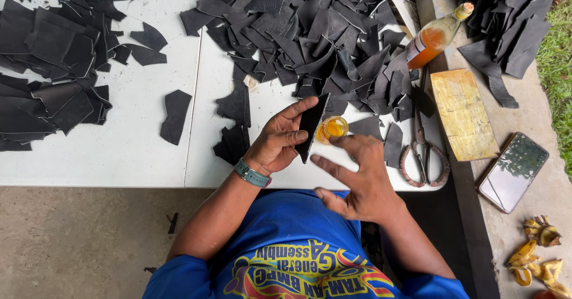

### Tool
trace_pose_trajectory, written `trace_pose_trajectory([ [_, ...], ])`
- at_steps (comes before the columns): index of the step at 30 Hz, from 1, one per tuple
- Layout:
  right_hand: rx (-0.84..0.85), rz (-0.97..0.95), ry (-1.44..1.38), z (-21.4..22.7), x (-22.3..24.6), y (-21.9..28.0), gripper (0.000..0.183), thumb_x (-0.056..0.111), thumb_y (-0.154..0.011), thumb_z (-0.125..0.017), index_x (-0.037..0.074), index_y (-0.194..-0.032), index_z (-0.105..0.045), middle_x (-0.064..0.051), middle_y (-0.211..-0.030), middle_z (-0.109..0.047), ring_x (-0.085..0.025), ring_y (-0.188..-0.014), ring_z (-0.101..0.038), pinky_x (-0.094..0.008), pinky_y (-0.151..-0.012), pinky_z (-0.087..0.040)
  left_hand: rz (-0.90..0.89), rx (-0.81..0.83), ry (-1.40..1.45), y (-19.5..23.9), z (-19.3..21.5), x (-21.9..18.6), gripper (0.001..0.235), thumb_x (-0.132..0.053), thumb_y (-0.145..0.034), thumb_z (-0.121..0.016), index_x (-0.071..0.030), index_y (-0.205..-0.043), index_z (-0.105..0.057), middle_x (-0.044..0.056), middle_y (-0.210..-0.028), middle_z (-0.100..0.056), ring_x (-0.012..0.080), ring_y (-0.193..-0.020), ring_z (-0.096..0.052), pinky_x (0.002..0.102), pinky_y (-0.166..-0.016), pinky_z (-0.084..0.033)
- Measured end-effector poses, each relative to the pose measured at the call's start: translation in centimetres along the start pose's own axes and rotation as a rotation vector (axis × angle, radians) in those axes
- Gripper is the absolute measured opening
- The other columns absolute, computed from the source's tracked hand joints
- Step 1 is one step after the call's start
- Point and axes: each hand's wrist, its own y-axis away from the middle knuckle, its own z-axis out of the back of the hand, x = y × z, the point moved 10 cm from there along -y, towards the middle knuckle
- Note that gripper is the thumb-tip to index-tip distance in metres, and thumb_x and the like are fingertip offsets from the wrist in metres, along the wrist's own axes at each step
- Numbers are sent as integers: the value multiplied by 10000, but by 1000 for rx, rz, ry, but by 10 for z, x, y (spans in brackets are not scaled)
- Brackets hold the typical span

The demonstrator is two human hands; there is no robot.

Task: The person repeatedly picks up small black rubber pieces from a pile on a white table and rubs them against a small glass jar containing a yellow substance. The person also uses a rectangular wooden block to rub the rubber pieces. The process is repetitive, involving handling individual pieces and applying them to the jar or block.

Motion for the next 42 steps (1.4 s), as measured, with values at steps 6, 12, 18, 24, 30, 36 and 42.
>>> trace_pose_trajectory([
  [6,47,93,-81,-2,13,2,509,451,-855,-784,223,-1302,-701,-142,-1321,-565,-348,-1190,-522,-508,-1007,-406,-20,-6,6,0,-1,-2,668,64,-956,-673,-19,-1566,-416,139,-1513,-535,225,-1402,-537,368,-1209,-441],
  [12,3,-79,127,2,-14,-3,646,466,-827,-787,204,-1400,-645,-199,-1377,-521,-421,-1216,-480,-544,-1026,-403,3,61,53,3,-7,3,670,68,-964,-681,-20,-1574,-418,149,-1479,-577,236,-1377,-557,366,-1194,-443],
  [18,-19,-99,159,7,-23,-5,635,434,-848,-798,235,-1428,-635,-180,-1417,-524,-398,-1262,-487,-521,-1077,-406,23,59,75,4,-7,9,671,37,-940,-730,-8,-1545,-442,134,-1483,-578,225,-1378,-553,346,-1182,-449],
  [24,-61,-179,173,16,-50,-9,625,389,-840,-786,204,-1420,-646,-191,-1406,-528,-375,-1287,-490,-520,-1099,-394,65,73,62,8,-15,9,649,33,-937,-715,12,-1527,-445,135,-1465,-587,223,-1368,-575,341,-1168,-476],
  [30,-153,-313,52,25,-82,12,603,337,-885,-759,120,-1432,-625,-210,-1395,-537,-349,-1274,-553,-472,-1095,-452,-261,-185,-503,32,10,-75,643,68,-972,-658,-51,-1561,-429,105,-1204,-688,128,-1081,-639,252,-920,-521],
  [36,-178,-402,-22,27,-90,31,604,250,-896,-776,78,-1448,-604,-181,-1310,-587,-292,-1125,-642,-397,-955,-527,-602,-372,-1263,84,20,-187,204,141,-958,-637,-7,-1096,-619,100,-1193,-706,158,-1106,-675,282,-977,-552],
  [42,-145,-417,-62,12,-87,26,604,219,-878,-794,67,-1432,-607,-150,-1224,-630,-240,-1027,-681,-358,-883,-551,-555,-403,-1691,87,44,-183,158,172,-847,-636,21,-886,-659,110,-1148,-730,273,-1113,-710,341,-982,-562],
])
